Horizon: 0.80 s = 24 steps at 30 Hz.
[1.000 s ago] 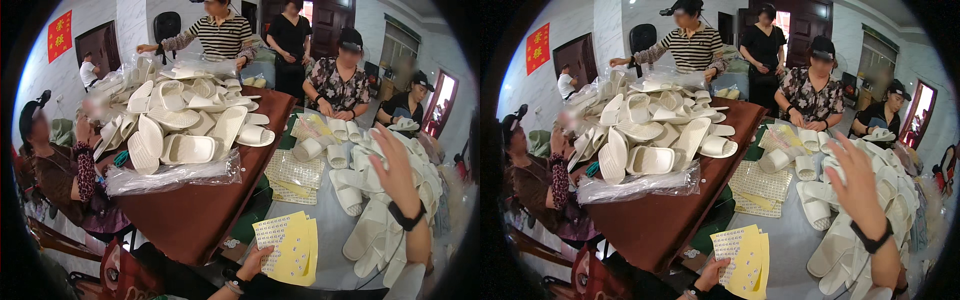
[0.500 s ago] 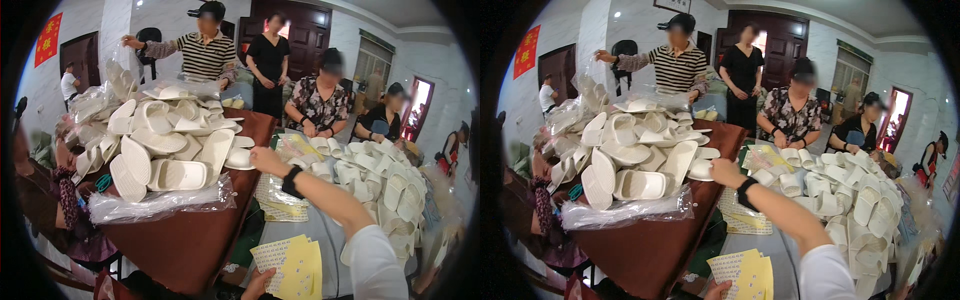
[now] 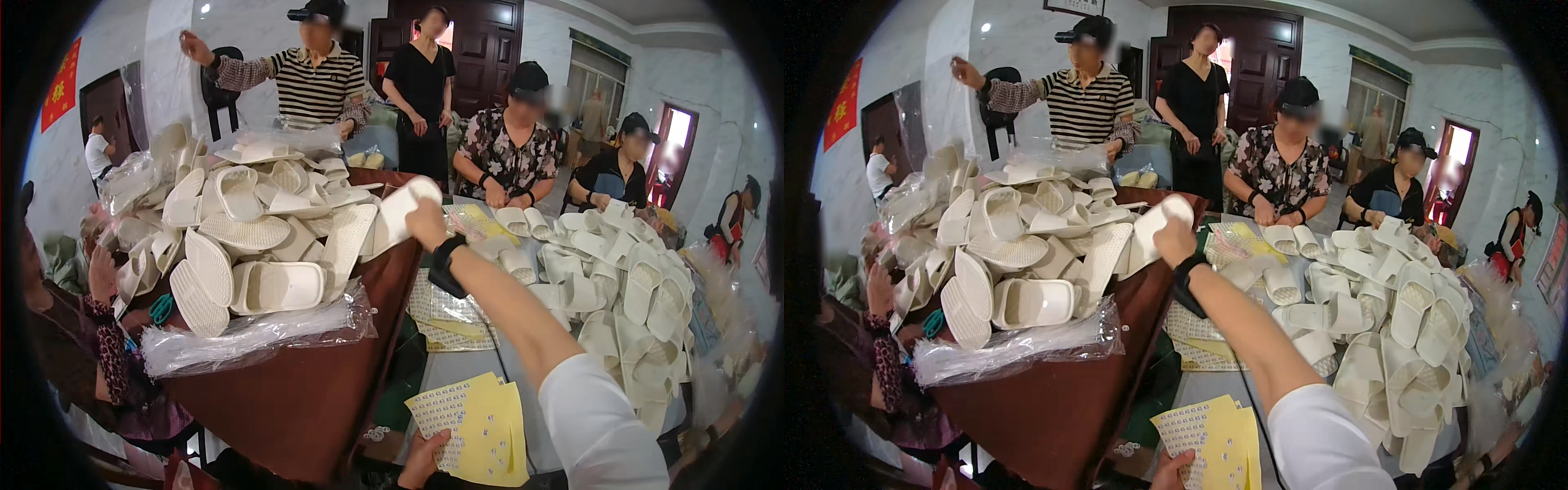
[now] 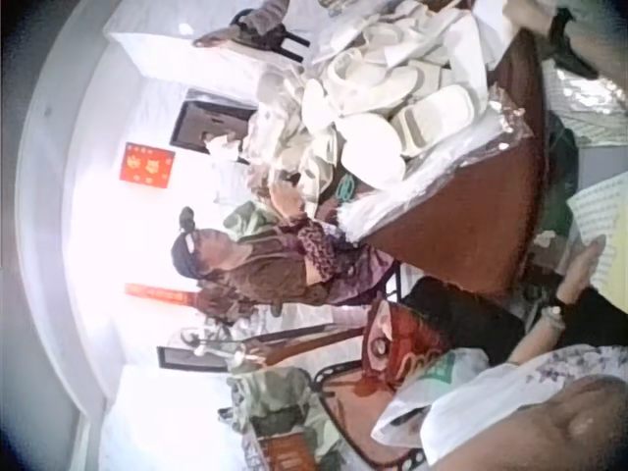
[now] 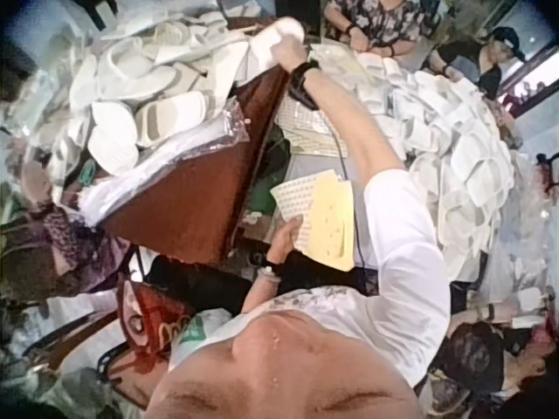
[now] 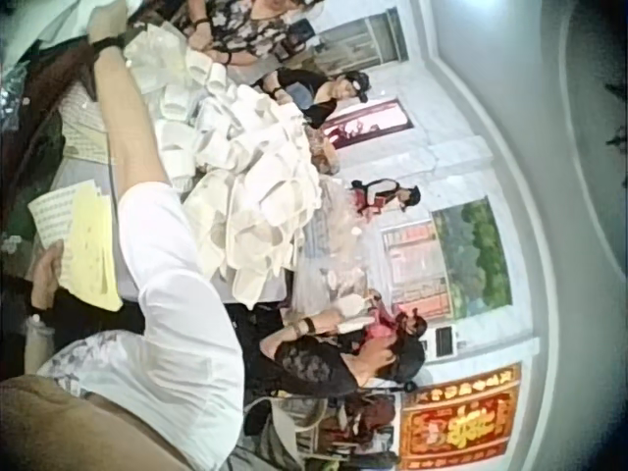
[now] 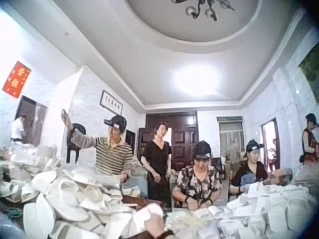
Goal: Apply size labels to white slippers in a manufacturing setting.
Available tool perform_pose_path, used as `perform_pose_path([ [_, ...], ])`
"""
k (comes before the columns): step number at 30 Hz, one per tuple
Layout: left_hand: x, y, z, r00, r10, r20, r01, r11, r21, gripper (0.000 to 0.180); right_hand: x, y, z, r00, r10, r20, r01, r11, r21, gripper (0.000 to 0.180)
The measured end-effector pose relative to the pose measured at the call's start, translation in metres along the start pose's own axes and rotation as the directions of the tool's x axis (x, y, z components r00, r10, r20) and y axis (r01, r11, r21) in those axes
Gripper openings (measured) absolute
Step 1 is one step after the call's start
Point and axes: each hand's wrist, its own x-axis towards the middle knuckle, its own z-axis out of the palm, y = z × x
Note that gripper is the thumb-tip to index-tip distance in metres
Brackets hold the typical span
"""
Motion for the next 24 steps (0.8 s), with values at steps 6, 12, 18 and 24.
perform_pose_path([
  [6, -0.003, 0.005, 0.015, 0.997, 0.042, 0.069, -0.043, 0.999, 0.023, 0.028, 0.021, 0.0, -0.1, 0.771, -0.6, -0.212, 0.503, 0.779, -0.375, 0.027],
  [12, -0.004, 0.009, 0.018, 0.998, 0.031, 0.053, -0.035, 0.997, 0.071, 0.035, 0.007, 0.012, -0.173, 0.825, -0.553, -0.119, 0.446, 0.765, -0.466, 0.03],
  [18, -0.008, 0.01, 0.023, 0.991, 0.088, 0.101, -0.096, 0.992, 0.077, 0.03, -0.031, 0.004, -0.238, 0.858, -0.513, 0.026, 0.436, 0.699, -0.566, 0.029],
  [24, -0.009, 0.008, 0.02, 0.983, 0.177, 0.051, -0.181, 0.978, 0.108, 0.031, -0.092, -0.008, -0.284, 0.922, -0.204, 0.33, 0.383, 0.614, -0.691, 0.029],
])
